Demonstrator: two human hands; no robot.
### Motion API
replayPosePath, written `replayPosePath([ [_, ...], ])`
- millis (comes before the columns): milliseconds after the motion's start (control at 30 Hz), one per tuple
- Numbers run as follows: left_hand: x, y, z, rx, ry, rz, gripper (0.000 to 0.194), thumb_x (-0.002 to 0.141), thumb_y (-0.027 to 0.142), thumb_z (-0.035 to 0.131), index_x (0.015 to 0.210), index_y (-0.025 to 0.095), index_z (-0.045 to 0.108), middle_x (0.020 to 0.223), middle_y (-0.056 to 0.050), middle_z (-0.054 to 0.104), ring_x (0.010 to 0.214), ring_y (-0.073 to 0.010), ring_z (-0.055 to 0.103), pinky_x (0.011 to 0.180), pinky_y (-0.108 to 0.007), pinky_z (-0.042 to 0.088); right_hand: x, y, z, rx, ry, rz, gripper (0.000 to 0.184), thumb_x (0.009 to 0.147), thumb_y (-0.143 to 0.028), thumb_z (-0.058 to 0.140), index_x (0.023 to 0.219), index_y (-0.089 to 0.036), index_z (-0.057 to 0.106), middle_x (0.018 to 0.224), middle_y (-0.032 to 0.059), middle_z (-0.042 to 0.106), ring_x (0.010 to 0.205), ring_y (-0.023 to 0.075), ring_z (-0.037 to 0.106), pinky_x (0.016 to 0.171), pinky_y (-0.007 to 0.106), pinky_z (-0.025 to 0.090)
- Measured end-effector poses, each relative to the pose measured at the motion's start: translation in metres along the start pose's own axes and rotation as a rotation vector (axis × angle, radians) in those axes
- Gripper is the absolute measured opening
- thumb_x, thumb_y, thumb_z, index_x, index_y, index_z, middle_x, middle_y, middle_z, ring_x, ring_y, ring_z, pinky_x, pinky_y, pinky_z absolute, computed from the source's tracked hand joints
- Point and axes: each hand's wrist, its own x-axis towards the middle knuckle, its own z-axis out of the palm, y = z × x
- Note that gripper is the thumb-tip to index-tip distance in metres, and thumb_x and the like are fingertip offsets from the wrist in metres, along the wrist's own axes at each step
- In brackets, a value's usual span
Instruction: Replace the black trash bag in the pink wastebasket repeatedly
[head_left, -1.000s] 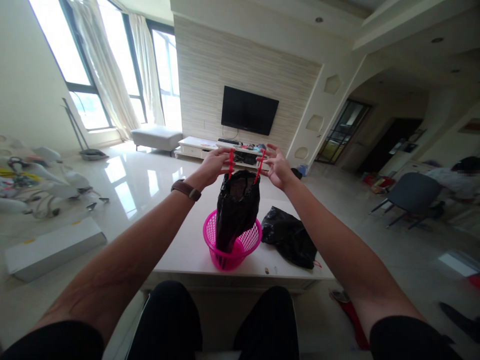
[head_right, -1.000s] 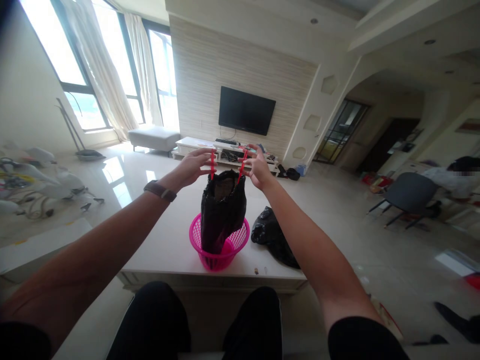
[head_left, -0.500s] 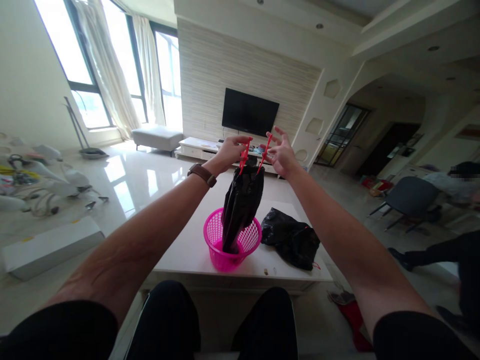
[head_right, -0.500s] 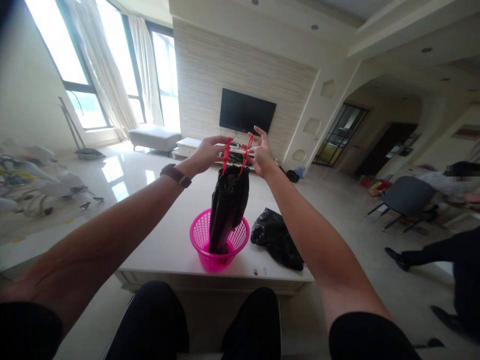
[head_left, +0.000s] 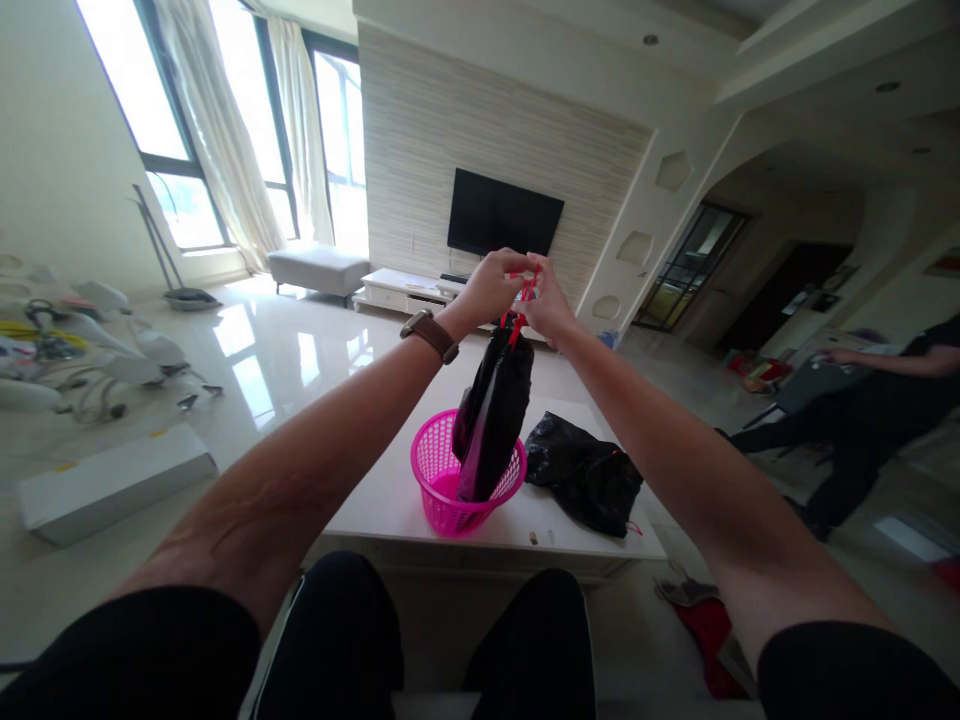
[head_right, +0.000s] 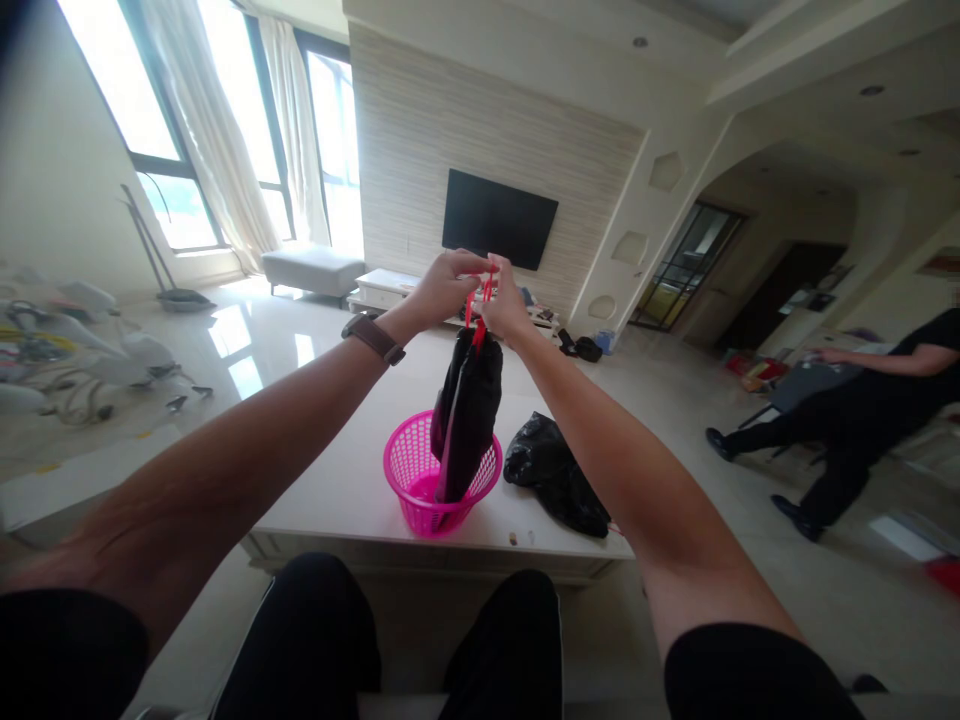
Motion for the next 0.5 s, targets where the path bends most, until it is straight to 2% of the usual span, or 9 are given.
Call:
replayPosePath([
  [133, -0.011, -0.009, -0.006, 0.066, 0.033, -0.061, 0.038, 0.076, 0.004, 0.055, 0.102, 0.015, 0.08, 0.109, -0.008, 0.076, 0.108, -0.0204, 0.068, 0.107, -0.038, 0.051, 0.01, -0.014, -0.006, -0.051, 0.05, 0.132, 0.049, 0.081, -0.01, 0.071, 0.123, -0.027, 0.053, 0.095, -0.0014, 0.063, 0.063, 0.0111, 0.062, 0.051, 0.02, 0.049],
  [233, -0.023, -0.013, -0.009, 0.013, -0.001, -0.107, 0.034, 0.077, 0.005, 0.057, 0.101, 0.015, 0.078, 0.103, -0.008, 0.078, 0.103, -0.0201, 0.069, 0.102, -0.037, 0.053, 0.019, -0.032, -0.009, -0.023, 0.131, 0.247, 0.037, 0.084, -0.004, 0.06, 0.113, -0.024, 0.051, 0.083, -0.003, 0.062, 0.056, 0.0097, 0.058, 0.047, 0.017, 0.041],
  [333, -0.038, -0.02, -0.009, -0.007, 0.021, -0.184, 0.031, 0.077, 0.015, 0.07, 0.108, 0.014, 0.073, 0.107, -0.01, 0.076, 0.096, -0.0207, 0.069, 0.093, -0.037, 0.056, 0.027, -0.045, -0.008, 0.037, 0.187, 0.341, 0.034, 0.085, -0.002, 0.054, 0.11, -0.024, 0.048, 0.081, -0.0022, 0.064, 0.058, 0.0094, 0.058, 0.05, 0.016, 0.04],
  [400, -0.05, -0.028, -0.007, 0.006, 0.008, -0.26, 0.051, 0.07, 0.026, 0.084, 0.118, 0.015, 0.068, 0.117, -0.013, 0.073, 0.102, -0.0236, 0.068, 0.094, -0.039, 0.056, 0.032, -0.05, -0.005, 0.052, 0.176, 0.383, 0.034, 0.084, 0.0, 0.052, 0.108, -0.023, 0.048, 0.08, -0.0012, 0.065, 0.059, 0.0097, 0.057, 0.053, 0.017, 0.041],
  [467, -0.063, -0.038, -0.003, 0.003, -0.076, -0.337, 0.075, 0.061, 0.032, 0.093, 0.127, 0.015, 0.063, 0.126, -0.016, 0.07, 0.111, -0.0279, 0.067, 0.1, -0.043, 0.054, 0.038, -0.054, -0.003, 0.06, 0.143, 0.375, 0.034, 0.082, 0.002, 0.051, 0.106, -0.022, 0.048, 0.081, -0.0004, 0.065, 0.06, 0.0103, 0.057, 0.058, 0.02, 0.045],
  [500, -0.069, -0.043, 0.0, -0.008, -0.131, -0.363, 0.081, 0.059, 0.033, 0.094, 0.13, 0.015, 0.061, 0.128, -0.017, 0.07, 0.115, -0.0295, 0.066, 0.103, -0.044, 0.053, 0.041, -0.056, -0.002, 0.064, 0.128, 0.35, 0.034, 0.081, 0.002, 0.052, 0.105, -0.022, 0.049, 0.082, -0.0005, 0.065, 0.061, 0.0105, 0.058, 0.06, 0.021, 0.046],
])
